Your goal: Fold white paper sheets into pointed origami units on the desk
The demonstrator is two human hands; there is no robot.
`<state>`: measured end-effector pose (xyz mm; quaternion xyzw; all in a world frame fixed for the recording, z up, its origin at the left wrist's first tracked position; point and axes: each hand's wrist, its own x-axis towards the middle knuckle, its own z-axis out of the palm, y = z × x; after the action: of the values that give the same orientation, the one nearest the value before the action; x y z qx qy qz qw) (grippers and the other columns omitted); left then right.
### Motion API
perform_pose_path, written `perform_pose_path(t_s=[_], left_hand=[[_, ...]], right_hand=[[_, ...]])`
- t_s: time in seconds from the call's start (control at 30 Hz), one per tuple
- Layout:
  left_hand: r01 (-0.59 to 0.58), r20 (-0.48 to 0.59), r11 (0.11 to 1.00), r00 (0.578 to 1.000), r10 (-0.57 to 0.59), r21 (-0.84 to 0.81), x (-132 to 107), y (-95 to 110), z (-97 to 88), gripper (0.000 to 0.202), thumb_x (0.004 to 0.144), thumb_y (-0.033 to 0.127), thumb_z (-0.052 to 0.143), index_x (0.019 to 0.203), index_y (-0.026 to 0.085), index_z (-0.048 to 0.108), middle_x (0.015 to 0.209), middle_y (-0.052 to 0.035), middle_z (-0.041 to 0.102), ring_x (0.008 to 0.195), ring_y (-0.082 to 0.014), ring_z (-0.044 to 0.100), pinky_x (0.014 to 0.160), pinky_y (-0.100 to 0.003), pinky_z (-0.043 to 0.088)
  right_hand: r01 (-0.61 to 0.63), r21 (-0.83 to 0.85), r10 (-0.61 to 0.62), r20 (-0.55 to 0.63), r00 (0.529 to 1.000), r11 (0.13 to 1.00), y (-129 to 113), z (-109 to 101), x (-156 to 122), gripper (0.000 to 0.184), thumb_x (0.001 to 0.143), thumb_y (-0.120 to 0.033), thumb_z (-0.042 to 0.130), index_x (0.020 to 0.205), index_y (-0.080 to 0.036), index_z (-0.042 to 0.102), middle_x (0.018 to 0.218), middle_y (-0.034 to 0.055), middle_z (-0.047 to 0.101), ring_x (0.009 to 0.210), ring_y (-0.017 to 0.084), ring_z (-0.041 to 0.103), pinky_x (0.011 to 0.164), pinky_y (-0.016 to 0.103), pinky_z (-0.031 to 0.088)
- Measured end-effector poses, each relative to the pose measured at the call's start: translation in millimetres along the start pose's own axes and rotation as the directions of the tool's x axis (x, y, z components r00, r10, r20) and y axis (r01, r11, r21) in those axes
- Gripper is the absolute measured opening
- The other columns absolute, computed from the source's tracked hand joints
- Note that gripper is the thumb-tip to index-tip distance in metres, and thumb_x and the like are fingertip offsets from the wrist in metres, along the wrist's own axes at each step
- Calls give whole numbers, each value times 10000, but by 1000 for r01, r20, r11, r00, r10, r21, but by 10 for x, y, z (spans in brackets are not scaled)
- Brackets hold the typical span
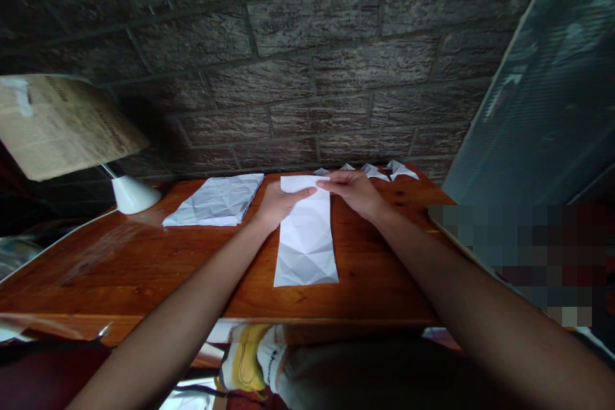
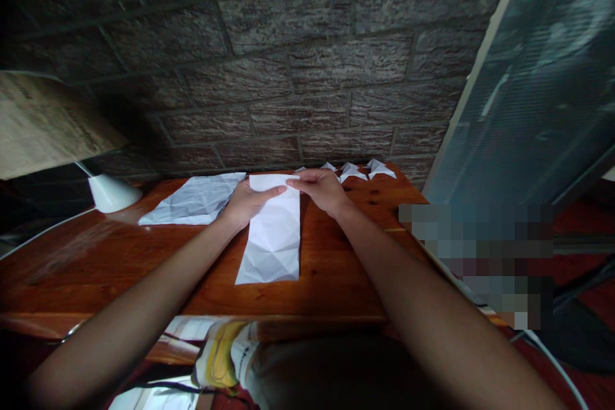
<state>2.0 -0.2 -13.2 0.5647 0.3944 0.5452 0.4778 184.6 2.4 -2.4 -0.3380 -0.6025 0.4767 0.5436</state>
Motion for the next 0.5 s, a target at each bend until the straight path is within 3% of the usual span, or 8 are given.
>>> perform_pose_path(t_s=[0.27, 0.5], left_hand=[[5, -13, 1000, 1000, -5, -20, 2, 15, 2, 543, 484, 402, 922, 950, 168, 769, 1016, -76, 772, 912, -272, 722, 827, -373, 571], [-1, 30, 1000, 1000, 2, -30, -42, 39, 11, 542, 535, 480, 893, 963, 173, 765, 1014, -72, 772, 886, -261, 723, 795, -353, 576]], right_hand=[[-13, -1, 13, 7, 1000, 1000, -41, 14, -12, 324, 553, -466, 870, 727, -215, 760, 801, 24, 753, 756, 173, 650, 752, 326, 503], [-15, -19, 15, -8, 1000, 1000, -29, 10, -7, 377, 569, -541, 844, 728, -214, 748, 780, 23, 741, 755, 178, 646, 727, 329, 505]])
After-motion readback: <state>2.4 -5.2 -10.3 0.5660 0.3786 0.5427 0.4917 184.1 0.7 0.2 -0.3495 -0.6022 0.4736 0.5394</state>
